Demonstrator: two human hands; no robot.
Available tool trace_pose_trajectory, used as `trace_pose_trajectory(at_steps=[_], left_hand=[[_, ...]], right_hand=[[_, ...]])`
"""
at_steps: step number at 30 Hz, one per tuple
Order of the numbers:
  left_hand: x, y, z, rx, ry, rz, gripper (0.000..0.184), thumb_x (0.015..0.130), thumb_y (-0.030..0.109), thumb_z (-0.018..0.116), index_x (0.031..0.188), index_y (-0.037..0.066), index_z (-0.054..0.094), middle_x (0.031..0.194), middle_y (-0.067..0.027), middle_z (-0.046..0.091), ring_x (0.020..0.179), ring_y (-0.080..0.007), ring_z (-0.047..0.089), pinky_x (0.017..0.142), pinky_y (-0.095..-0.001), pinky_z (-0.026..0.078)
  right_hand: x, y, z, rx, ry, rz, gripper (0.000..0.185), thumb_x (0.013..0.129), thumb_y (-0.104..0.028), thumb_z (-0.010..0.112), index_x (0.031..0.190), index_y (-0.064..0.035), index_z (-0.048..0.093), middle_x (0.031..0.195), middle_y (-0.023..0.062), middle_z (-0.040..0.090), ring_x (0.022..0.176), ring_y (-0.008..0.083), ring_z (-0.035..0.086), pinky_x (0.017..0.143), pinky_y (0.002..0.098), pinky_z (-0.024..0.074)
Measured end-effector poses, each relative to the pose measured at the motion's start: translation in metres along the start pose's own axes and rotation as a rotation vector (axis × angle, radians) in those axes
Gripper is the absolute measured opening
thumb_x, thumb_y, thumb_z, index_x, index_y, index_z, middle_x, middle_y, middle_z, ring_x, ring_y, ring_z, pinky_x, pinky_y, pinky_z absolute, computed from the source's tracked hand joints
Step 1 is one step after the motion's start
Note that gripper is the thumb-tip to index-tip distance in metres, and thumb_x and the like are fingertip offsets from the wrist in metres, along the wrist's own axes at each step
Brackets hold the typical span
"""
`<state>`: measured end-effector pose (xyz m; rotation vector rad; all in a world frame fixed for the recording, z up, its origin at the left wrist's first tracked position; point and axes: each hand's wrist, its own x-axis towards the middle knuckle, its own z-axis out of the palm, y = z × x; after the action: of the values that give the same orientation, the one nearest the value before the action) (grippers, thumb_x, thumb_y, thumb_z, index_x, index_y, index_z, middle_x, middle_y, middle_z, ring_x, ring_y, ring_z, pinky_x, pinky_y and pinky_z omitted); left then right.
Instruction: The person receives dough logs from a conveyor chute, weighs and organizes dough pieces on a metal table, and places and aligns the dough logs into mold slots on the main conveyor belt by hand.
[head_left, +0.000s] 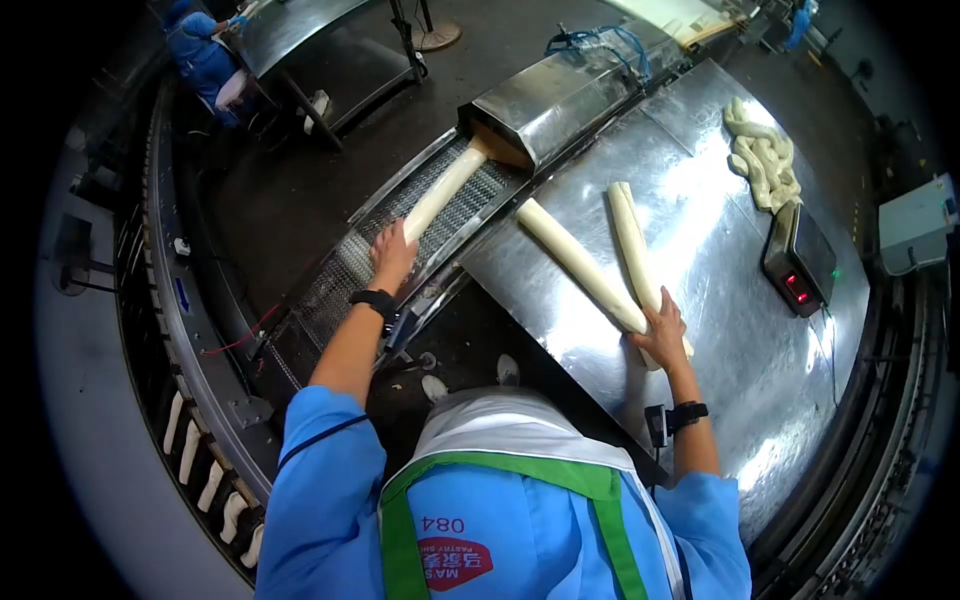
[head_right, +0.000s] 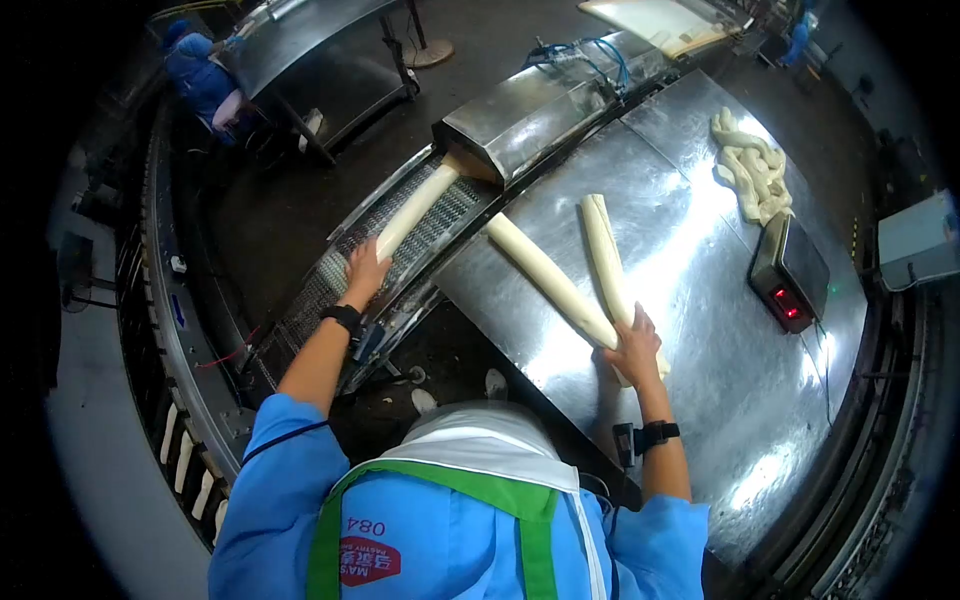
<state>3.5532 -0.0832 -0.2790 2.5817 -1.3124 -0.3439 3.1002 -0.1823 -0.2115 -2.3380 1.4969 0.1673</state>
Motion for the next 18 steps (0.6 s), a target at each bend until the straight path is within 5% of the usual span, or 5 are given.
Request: trace_pose_trajectory(at_steps=[6, 10, 12, 15, 18], left_hand=[[-0.006, 0.010, -0.031, -0.084, 0.077, 0.016, 0.040, 0.066, 0.015, 0.057, 0.103, 0.007, 0.044, 0.097, -0.0122, 0.047, 0.087, -0.0309, 0.047, 0.072, -0.0455, 0.039], [0.012, -0.019, -0.001, 0.136, 0.066, -0.074, 0.023, 0.075, 0.012, 0.043, 0.096, 0.007, 0.049, 0.090, -0.0113, 0.051, 0.083, -0.0282, 0.050, 0.067, -0.0447, 0.041], [0.014, -0.035, -0.003, 0.034, 0.072, -0.032, 0.023, 0.071, 0.014, 0.049, 0.093, 0.006, 0.049, 0.087, -0.0119, 0.053, 0.081, -0.0289, 0.052, 0.066, -0.0412, 0.043], [0.006, -0.043, -0.057, -0.898, -0.495, -0.253, 0.043, 0.066, 0.029, 0.055, 0.094, -0.005, 0.048, 0.077, -0.0138, 0.056, 0.063, -0.0224, 0.056, 0.054, -0.0333, 0.044], [-0.033, -0.039, -0.101, -1.579, -0.469, -0.384, 0.042, 0.071, 0.031, 0.048, 0.095, -0.004, 0.047, 0.069, -0.0105, 0.054, 0.054, -0.0176, 0.054, 0.045, -0.0301, 0.042]], right_hand=[[-0.010, -0.002, 0.000, -0.046, 0.159, -0.043, 0.051, 0.055, -0.023, 0.068, 0.102, -0.0089, 0.053, 0.117, 0.0200, 0.037, 0.103, 0.0365, 0.039, 0.086, 0.0413, 0.0333], [0.007, 0.025, 0.016, -0.071, 0.083, -0.083, 0.058, 0.055, -0.021, 0.066, 0.107, -0.0049, 0.048, 0.115, 0.0229, 0.035, 0.102, 0.0390, 0.037, 0.087, 0.0419, 0.0318], [0.019, 0.041, 0.028, -0.058, 0.113, -0.146, 0.055, 0.051, -0.021, 0.064, 0.101, -0.0032, 0.051, 0.110, 0.0244, 0.036, 0.099, 0.0394, 0.037, 0.084, 0.0432, 0.0328], [0.027, 0.027, 0.012, -0.007, 0.043, -0.123, 0.054, 0.050, -0.023, 0.065, 0.099, -0.0019, 0.052, 0.102, 0.0251, 0.038, 0.094, 0.0392, 0.038, 0.081, 0.0440, 0.0334], [0.034, 0.035, 0.016, 0.036, -0.005, -0.142, 0.056, 0.050, -0.026, 0.064, 0.098, 0.0003, 0.052, 0.095, 0.0251, 0.038, 0.090, 0.0390, 0.040, 0.078, 0.0448, 0.0340]])
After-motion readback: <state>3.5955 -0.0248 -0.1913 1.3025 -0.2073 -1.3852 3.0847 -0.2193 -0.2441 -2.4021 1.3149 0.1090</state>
